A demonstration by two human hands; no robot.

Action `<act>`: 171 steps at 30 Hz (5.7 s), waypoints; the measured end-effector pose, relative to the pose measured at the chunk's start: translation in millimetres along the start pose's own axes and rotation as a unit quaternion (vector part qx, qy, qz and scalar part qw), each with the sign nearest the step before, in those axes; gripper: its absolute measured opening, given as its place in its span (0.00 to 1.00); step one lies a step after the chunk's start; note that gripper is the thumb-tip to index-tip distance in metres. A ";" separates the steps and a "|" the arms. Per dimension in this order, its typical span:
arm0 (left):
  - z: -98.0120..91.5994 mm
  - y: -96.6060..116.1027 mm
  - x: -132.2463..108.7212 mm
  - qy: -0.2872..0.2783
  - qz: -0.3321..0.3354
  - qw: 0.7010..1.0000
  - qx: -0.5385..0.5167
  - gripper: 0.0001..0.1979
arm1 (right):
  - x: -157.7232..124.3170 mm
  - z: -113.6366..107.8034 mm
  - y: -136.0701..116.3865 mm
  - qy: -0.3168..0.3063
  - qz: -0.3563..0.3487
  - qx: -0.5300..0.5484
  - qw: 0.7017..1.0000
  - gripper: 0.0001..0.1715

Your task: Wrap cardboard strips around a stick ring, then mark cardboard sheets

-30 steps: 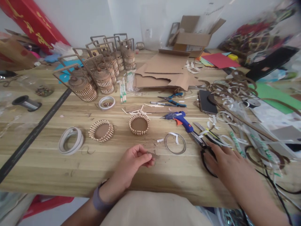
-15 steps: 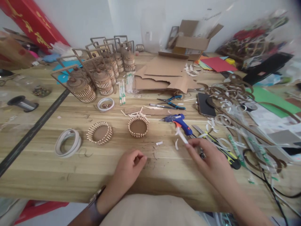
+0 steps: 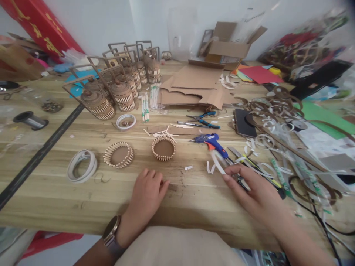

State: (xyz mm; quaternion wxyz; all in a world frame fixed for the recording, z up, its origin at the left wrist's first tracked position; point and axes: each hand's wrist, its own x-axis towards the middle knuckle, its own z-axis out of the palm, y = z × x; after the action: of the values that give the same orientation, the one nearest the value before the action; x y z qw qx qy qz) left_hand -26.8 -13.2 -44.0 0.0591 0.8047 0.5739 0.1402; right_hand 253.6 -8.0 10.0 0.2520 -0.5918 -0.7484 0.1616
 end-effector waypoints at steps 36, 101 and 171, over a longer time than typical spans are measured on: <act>14.2 -17.1 -9.0 -0.037 0.147 0.980 -0.128 0.12 | 27.1 22.0 -44.2 -0.283 0.036 0.065 0.956 0.10; 10.7 -9.9 -35.7 0.024 0.271 0.961 0.046 0.06 | 66.3 70.7 -66.7 -0.462 0.109 -0.006 0.880 0.17; -33.9 24.5 6.2 -0.107 0.022 0.931 -0.348 0.10 | 10.4 30.3 -68.4 -0.155 -0.194 -0.129 0.960 0.08</act>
State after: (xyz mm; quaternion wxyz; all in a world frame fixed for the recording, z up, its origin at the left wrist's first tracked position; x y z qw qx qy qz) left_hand -12.7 -17.8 -4.4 0.3934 0.7563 0.4617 0.2453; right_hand 179.5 -13.1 24.1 0.0809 -0.4303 -0.8933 0.1016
